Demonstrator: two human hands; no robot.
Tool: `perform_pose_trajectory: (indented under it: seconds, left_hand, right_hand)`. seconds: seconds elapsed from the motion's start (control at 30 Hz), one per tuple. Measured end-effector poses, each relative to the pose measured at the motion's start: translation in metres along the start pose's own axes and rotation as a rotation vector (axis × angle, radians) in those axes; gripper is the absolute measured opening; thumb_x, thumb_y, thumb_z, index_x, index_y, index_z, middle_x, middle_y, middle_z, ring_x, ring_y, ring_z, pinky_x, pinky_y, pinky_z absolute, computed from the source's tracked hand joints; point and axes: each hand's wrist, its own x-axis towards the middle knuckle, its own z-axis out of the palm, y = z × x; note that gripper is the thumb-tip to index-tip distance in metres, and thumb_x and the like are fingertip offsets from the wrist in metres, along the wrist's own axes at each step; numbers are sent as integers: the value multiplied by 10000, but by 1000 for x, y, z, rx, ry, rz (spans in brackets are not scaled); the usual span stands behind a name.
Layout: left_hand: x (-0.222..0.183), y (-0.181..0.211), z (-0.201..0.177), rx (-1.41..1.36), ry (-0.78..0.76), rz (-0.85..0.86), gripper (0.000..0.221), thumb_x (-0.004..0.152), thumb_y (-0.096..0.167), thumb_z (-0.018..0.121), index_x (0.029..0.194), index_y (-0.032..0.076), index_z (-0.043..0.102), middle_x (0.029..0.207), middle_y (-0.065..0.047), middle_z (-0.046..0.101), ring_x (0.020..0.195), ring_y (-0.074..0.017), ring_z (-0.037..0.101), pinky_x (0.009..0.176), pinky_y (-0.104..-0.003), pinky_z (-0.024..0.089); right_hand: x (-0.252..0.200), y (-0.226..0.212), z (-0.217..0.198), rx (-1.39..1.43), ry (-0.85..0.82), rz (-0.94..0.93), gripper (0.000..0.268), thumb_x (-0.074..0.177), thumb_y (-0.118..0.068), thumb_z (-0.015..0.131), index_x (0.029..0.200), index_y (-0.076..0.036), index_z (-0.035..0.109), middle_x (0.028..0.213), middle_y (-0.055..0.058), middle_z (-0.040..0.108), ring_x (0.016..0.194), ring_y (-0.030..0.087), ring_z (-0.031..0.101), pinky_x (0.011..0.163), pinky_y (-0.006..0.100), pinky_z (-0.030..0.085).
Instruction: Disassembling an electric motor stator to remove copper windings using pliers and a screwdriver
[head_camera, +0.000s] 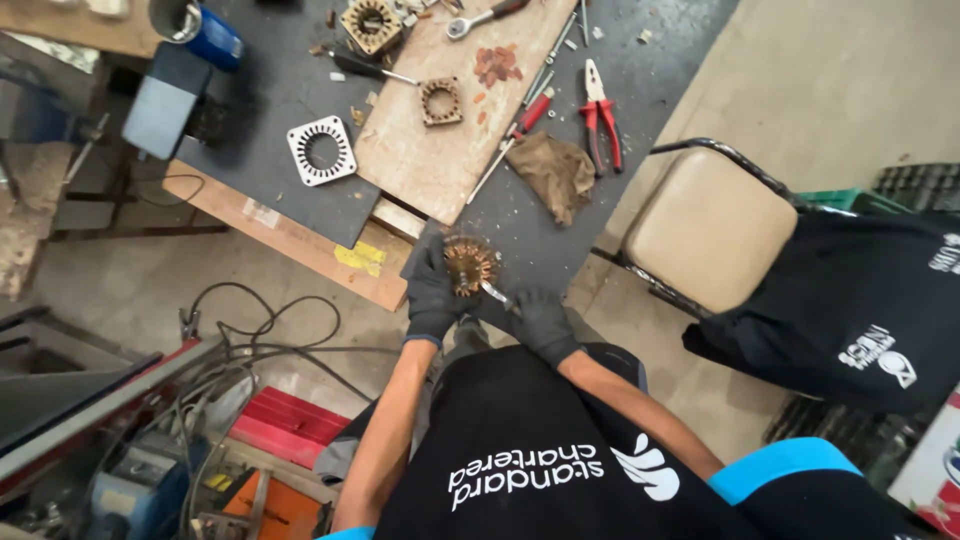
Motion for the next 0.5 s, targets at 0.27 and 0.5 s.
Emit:
perform_pose_trajectory:
  seconds: [0.27,0.5]
  left_hand:
    - [-8,6,-12,-22,19,39,1457,440,685,912,1622,150,250,1465,-186,458,1381,-379,502,1145,-451,481]
    - [11,4,-35,24,-99,61,1678,283,781,915,1654,193,146,1484,-210,460,1431,-368,457,1161,-484,428]
  right_hand:
    - [15,-13,-57,363,-510,412,535,893,-610,573,1241,-205,609,1228,87,663,1174,344,641,981,543,539]
    - [31,-28,-125,1159,-803,809,351,816,-381,745,992,-87,669,834,92,689,752,236,689,773,387,569]
